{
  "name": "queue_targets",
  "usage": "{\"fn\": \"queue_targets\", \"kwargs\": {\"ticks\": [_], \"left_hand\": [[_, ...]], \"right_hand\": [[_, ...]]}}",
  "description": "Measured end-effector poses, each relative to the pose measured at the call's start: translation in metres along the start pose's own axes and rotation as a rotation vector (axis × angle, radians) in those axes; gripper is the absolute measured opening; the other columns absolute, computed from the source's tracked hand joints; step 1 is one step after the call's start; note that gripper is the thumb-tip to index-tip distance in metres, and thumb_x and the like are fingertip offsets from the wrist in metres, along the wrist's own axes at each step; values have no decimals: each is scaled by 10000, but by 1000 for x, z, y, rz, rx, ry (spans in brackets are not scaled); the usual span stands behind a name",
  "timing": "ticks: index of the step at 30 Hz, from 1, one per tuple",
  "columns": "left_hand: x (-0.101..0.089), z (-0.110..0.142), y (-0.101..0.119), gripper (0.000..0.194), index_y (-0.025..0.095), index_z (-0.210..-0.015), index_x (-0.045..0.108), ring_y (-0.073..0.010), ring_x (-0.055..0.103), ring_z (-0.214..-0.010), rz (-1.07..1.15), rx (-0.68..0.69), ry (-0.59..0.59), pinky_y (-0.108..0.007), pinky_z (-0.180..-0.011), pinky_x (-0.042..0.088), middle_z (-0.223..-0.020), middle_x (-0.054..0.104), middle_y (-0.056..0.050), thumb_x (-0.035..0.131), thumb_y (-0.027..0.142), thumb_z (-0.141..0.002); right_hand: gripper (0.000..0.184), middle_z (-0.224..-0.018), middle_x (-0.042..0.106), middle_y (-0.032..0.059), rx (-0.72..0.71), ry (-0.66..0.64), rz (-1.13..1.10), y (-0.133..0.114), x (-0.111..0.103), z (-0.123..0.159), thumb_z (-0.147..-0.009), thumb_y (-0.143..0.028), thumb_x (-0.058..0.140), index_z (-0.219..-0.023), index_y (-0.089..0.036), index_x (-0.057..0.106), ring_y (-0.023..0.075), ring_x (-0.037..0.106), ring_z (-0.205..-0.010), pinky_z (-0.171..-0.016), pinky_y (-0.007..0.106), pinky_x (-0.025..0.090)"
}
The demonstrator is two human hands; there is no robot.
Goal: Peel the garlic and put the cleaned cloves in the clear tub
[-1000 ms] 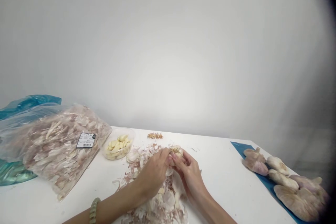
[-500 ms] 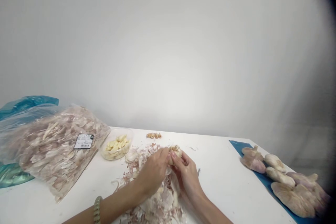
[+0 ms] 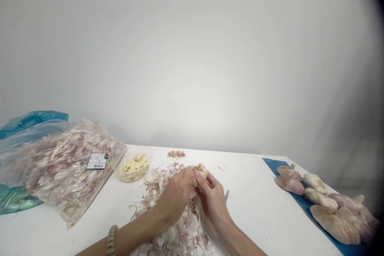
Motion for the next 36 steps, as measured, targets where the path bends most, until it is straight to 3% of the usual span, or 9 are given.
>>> {"fn": "queue_targets", "kwargs": {"ticks": [9, 26, 36], "left_hand": [[6, 4, -6, 325, 209, -791, 451, -148, 491, -704, -2, -77, 13, -290, -627, 390, -764, 523, -11, 185, 294, -956], [5, 3, -8, 330, 208, -813, 472, -164, 517, -744, -46, -84, 17, -299, -653, 416, -788, 549, -21, 191, 307, -954], [6, 0, -11, 336, 207, -779, 449, -160, 492, -661, 18, -127, 16, -290, -617, 384, -728, 533, -14, 191, 341, -946]], "right_hand": [[182, -714, 623, 12, 16, 31, -11, 2, 0, 4, -697, -305, 741, -718, -170, 621, 161, 590, -734, -715, 270, 476], [178, -744, 625, 12, 17, 35, -29, 1, 1, 6, -705, -289, 740, -725, -166, 614, 142, 581, -734, -719, 260, 477], [218, -792, 643, 39, 10, 40, 22, 2, 0, 5, -706, -338, 729, -777, -166, 616, 192, 608, -803, -741, 298, 491]]}}
Point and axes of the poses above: each hand's wrist, its own z-axis away from the middle knuckle, its own x-axis out of the palm, y = z × x, the point moved 5 cm from there along -z, towards the middle knuckle
